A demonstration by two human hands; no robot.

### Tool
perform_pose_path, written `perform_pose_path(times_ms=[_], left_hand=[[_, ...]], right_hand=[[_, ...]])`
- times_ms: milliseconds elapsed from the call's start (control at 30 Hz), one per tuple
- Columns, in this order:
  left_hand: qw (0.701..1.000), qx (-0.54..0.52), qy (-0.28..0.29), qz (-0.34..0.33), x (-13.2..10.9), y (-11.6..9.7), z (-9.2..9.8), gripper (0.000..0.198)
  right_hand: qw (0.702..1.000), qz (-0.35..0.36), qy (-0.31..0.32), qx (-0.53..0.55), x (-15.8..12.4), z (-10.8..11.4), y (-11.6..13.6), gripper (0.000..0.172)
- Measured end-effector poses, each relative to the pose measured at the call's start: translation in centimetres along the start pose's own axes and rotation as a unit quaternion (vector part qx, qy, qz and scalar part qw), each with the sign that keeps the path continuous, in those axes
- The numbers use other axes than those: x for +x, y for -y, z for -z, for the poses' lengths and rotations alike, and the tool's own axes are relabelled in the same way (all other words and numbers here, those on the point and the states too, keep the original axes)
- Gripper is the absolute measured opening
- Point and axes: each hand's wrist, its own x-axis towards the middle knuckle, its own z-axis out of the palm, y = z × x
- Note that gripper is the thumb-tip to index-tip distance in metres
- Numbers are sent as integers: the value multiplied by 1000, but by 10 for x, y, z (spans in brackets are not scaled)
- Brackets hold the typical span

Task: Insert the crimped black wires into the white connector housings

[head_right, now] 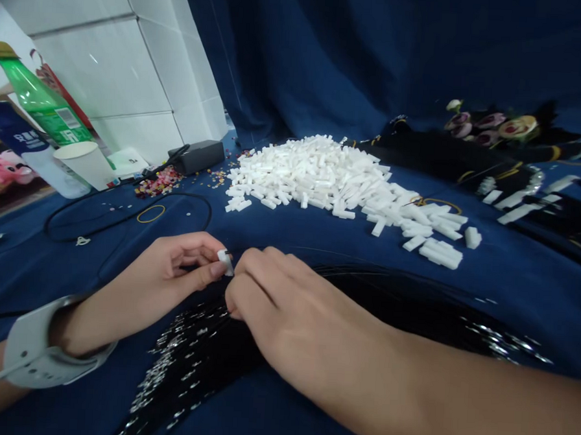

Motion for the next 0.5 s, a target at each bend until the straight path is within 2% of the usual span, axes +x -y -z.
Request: perform_pose_path(times_ms=[133, 300, 500], left_hand=[[1000, -5, 7, 22, 0, -2, -1, 5], [999, 0, 2, 40, -2, -3, -4, 4], [999, -3, 4, 49, -3, -3, -4, 3]], right_hand=[[993, -90, -56, 54, 2, 0, -9, 12], [991, -96, -92, 29, 1, -6, -18, 13], [990, -101, -92, 24, -1, -7, -19, 15]])
